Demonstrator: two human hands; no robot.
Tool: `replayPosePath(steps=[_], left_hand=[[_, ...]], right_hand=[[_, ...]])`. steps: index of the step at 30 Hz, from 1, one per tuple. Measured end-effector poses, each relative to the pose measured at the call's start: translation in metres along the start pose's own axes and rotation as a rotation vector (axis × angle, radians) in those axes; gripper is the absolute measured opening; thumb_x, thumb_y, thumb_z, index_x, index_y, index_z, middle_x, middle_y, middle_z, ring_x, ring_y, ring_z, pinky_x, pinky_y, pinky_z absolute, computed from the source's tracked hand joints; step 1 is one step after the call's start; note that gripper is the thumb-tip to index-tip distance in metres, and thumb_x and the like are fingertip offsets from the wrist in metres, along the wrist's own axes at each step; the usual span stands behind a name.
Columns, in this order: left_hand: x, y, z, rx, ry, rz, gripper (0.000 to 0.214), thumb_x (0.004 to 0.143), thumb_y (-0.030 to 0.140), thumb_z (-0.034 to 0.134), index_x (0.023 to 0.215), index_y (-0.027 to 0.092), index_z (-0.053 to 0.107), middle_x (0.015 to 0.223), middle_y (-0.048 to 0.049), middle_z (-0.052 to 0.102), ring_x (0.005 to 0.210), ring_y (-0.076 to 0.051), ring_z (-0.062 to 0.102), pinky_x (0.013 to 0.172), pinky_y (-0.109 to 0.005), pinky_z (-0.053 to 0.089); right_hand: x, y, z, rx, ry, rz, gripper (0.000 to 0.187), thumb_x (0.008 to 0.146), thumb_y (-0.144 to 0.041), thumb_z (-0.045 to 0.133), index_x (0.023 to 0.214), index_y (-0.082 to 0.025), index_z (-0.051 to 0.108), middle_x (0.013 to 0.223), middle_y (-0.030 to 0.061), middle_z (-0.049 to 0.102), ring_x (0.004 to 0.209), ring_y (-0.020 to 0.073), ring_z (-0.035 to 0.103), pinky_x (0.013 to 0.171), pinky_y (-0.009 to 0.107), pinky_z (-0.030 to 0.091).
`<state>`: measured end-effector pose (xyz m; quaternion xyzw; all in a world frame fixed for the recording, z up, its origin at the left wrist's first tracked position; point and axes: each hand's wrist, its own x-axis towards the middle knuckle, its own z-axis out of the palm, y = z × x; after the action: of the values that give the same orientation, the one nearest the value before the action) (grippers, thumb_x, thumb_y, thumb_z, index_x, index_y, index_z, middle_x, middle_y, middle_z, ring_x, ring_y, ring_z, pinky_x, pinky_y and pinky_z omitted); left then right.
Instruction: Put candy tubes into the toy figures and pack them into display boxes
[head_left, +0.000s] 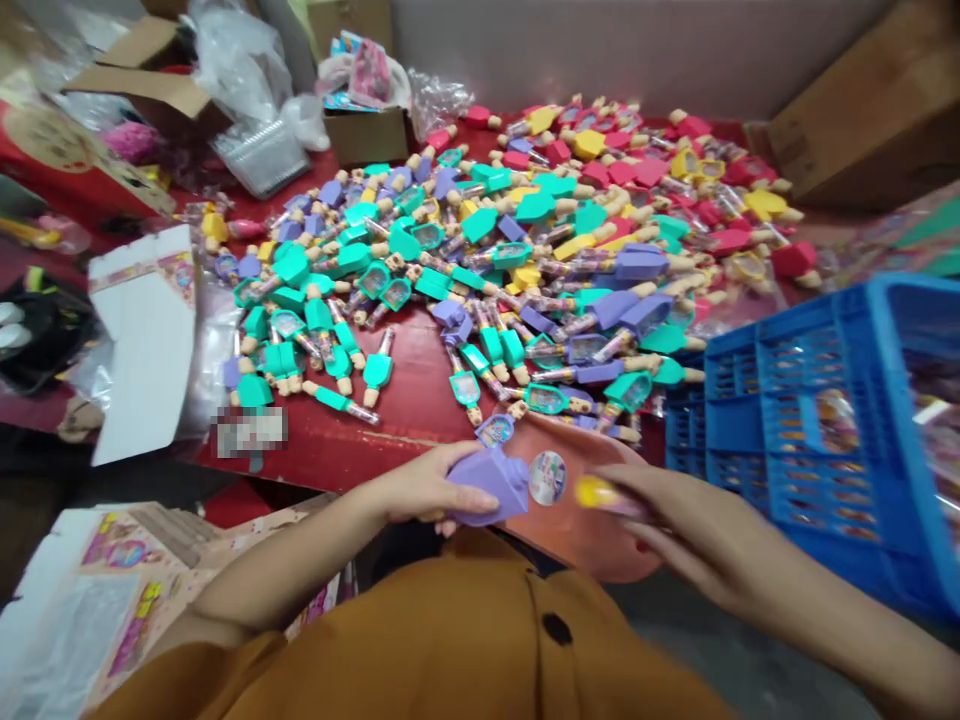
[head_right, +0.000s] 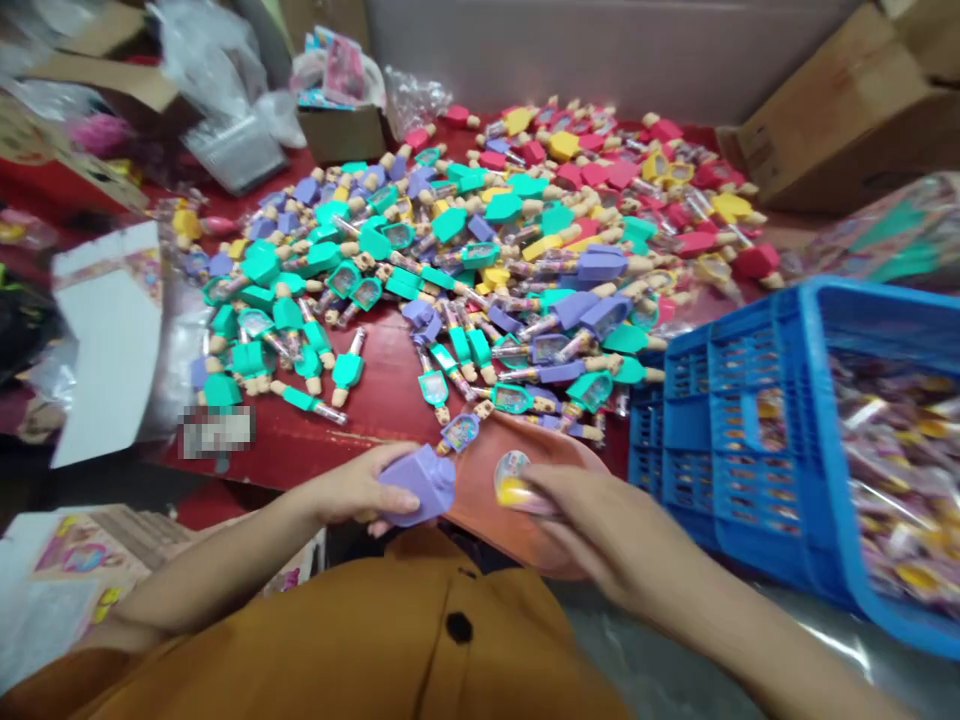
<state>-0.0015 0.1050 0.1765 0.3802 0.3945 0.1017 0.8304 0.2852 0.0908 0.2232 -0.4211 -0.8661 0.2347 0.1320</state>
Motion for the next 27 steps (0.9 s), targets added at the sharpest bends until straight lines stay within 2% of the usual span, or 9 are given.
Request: replayPosePath(steps=[1,3,9,13,16,19,21,23,27], left_hand=[[-0.002,0.002,0.004,0.015,-0.062,-0.017,0.059,0.061,0.044,0.072,0.107,0.015,0.049,0.078,-0.0009,0.056,0.049,-0.007,0.05,0.039,-0.016,0.036],[-0.005,0.005,0.008,0.095,-0.109,-0.049,0.051,0.062,0.041,0.072,0.101,0.015,0.051,0.078,0.0003,0.055,0.057,-0.009,0.052,0.046,-0.018,0.04],[-0.019,0.006,0.02,0.603,-0.081,0.033,0.041,0.064,0.046,0.07,0.089,0.016,0.061,0.078,0.0009,0.061,0.071,-0.013,0.054,0.062,-0.021,0.042],[-0.021,-0.001,0.031,0.757,0.0,0.078,0.037,0.066,0.044,0.069,0.095,0.021,0.064,0.08,0.0003,0.066,0.071,-0.016,0.059,0.066,-0.023,0.043],[-0.017,-0.006,0.034,0.878,0.041,0.054,0.035,0.069,0.042,0.065,0.099,0.023,0.063,0.08,-0.0016,0.068,0.07,-0.018,0.062,0.063,-0.024,0.045],[-0.012,-0.009,0.032,1.16,0.062,0.055,0.037,0.074,0.046,0.059,0.103,0.023,0.062,0.082,-0.0067,0.069,0.075,-0.026,0.065,0.064,-0.032,0.048],[-0.009,-0.01,0.029,1.291,0.05,0.06,0.04,0.075,0.048,0.057,0.107,0.024,0.061,0.084,-0.0088,0.07,0.077,-0.03,0.065,0.065,-0.037,0.049],[-0.006,-0.009,0.026,1.284,0.054,0.048,0.04,0.075,0.047,0.057,0.108,0.026,0.06,0.086,-0.0081,0.07,0.079,-0.03,0.066,0.067,-0.037,0.049],[-0.001,-0.008,0.02,0.94,0.053,0.01,0.04,0.069,0.038,0.064,0.107,0.029,0.061,0.094,-0.0009,0.07,0.085,-0.022,0.065,0.071,-0.028,0.047]], right_hand=[[0.011,-0.012,0.004,-0.027,-0.068,-0.171,0.032,0.096,-0.035,0.027,0.108,-0.022,0.054,0.088,0.0068,0.066,0.077,0.0164,0.063,0.067,0.03,0.048],[0.031,-0.029,0.011,-0.168,-0.028,-0.331,0.032,0.097,-0.027,0.026,0.104,-0.015,0.056,0.075,0.0049,0.064,0.065,0.0152,0.058,0.059,0.029,0.043],[0.031,-0.05,0.018,-0.323,-0.087,-0.504,0.027,0.094,-0.024,0.037,0.091,-0.01,0.059,0.061,0.0014,0.055,0.053,0.0143,0.046,0.052,0.03,0.031],[0.019,-0.055,0.025,-0.083,-0.22,-0.309,0.03,0.094,-0.029,0.038,0.085,-0.012,0.06,0.062,0.0024,0.057,0.053,0.0137,0.048,0.052,0.029,0.03],[0.018,-0.053,0.038,0.251,-0.419,0.107,0.028,0.088,-0.036,0.047,0.079,-0.013,0.061,0.067,0.0034,0.059,0.057,0.0125,0.05,0.052,0.025,0.03],[0.017,-0.048,0.054,0.741,-0.583,0.62,0.038,0.081,-0.049,0.052,0.071,-0.013,0.059,0.056,-0.0017,0.048,0.049,0.0086,0.039,0.047,0.022,0.025],[0.018,-0.045,0.061,0.968,-0.644,0.788,0.046,0.078,-0.057,0.049,0.07,-0.013,0.057,0.05,-0.0046,0.039,0.045,0.0069,0.031,0.044,0.021,0.021],[0.02,-0.043,0.06,0.92,-0.668,0.746,0.044,0.081,-0.055,0.046,0.073,-0.013,0.058,0.053,-0.0029,0.044,0.047,0.0082,0.035,0.046,0.022,0.024],[0.033,-0.042,0.042,0.181,-0.62,0.272,0.02,0.084,-0.032,0.052,0.082,-0.013,0.062,0.079,0.0087,0.063,0.072,0.0202,0.056,0.06,0.028,0.033]])
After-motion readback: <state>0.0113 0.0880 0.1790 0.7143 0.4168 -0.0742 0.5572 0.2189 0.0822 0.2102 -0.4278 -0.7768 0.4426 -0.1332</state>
